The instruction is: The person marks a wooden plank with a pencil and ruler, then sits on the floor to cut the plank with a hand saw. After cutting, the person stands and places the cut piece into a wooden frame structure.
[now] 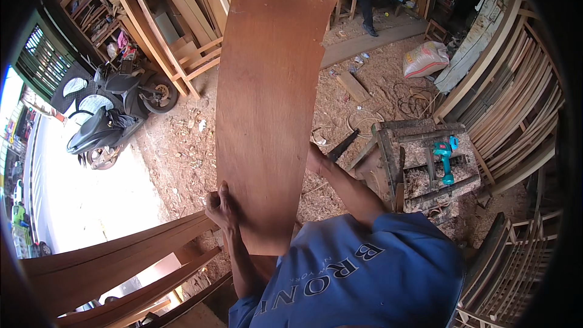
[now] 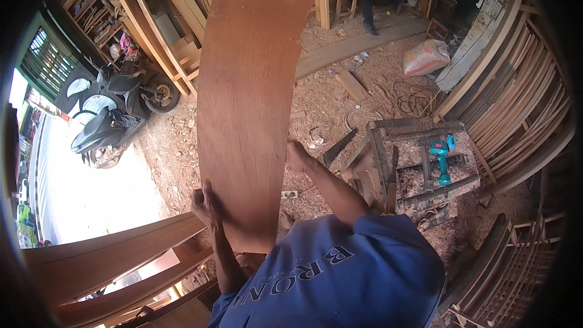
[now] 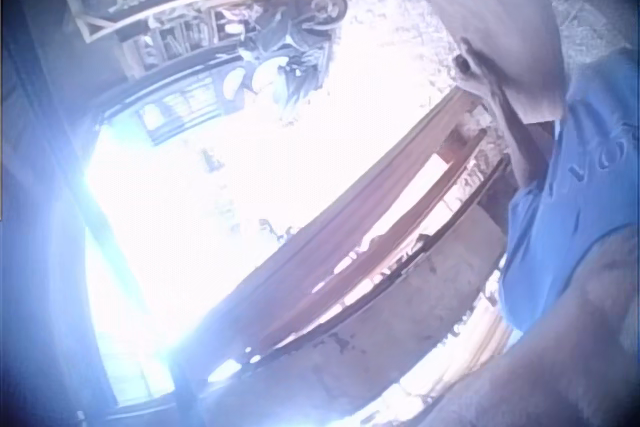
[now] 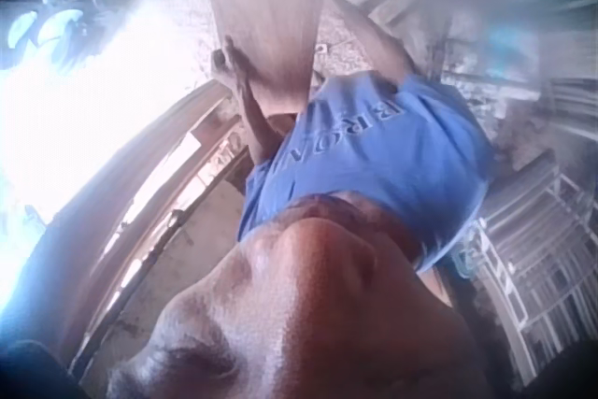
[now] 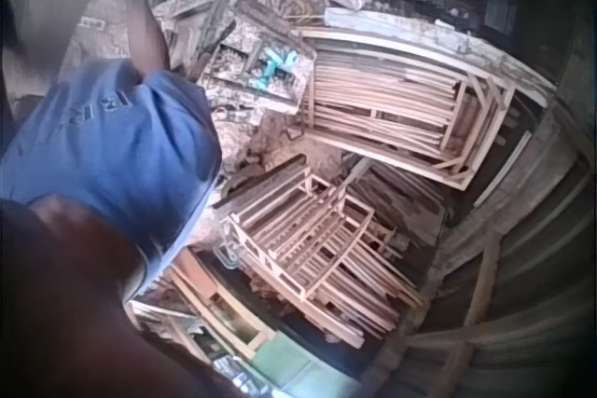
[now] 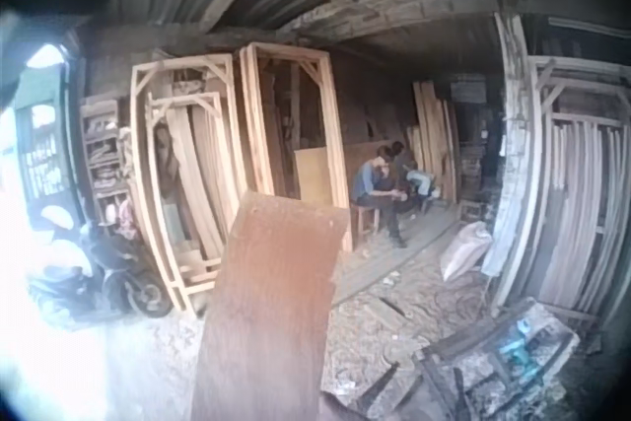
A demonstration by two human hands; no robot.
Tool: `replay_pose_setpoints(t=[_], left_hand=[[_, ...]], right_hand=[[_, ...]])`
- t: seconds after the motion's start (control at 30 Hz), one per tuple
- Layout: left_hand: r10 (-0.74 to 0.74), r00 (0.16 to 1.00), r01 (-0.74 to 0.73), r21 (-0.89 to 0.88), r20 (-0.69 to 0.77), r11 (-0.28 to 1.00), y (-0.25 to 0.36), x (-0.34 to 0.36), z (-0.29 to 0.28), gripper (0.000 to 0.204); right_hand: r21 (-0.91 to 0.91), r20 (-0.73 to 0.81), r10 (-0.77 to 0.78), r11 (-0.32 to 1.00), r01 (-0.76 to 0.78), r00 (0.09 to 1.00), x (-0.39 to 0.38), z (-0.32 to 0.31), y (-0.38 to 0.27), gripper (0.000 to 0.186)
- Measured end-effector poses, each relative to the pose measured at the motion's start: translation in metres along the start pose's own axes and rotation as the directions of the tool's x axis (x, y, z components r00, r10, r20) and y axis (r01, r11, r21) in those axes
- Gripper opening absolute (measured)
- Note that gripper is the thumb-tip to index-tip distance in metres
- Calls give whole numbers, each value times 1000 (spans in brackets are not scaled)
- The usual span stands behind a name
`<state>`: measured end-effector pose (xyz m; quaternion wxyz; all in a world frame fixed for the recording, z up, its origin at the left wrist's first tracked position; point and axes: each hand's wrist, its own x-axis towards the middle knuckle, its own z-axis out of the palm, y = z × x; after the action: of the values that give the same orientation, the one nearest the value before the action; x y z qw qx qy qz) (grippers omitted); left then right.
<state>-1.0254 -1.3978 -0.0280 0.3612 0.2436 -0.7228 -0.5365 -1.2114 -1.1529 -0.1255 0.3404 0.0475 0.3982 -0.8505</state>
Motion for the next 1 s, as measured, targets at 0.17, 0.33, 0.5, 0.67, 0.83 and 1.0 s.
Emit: replay_pose_setpoints(t=[0.17,0.33,0.5,0.67,0.83,1.0], left_hand=[[-66,996,68,33,-52,997,-25,64,-5,50],[-31,995,49,214,-90,975,-43,119,-5,49],[230,960,-280,497,161,821,-65,174,32,23],[291,886,-461,752,361,471,-81,193,103,7],[220,725,-671,598,652,439,-103,246,212,8],[522,354,-933,259,776,249,-126,311,400,9]], right_hand=[[-40,-529,157,977,-209,834,-59,-115,64,21],[-413,-639,60,814,-408,767,-69,-160,122,16],[-390,-565,-155,916,-97,811,-18,-139,75,17],[-405,-475,-98,907,-118,875,40,-99,5,29],[21,-266,26,1000,-21,963,158,-118,-65,59],[147,-286,-192,959,241,939,295,-169,-176,68]])
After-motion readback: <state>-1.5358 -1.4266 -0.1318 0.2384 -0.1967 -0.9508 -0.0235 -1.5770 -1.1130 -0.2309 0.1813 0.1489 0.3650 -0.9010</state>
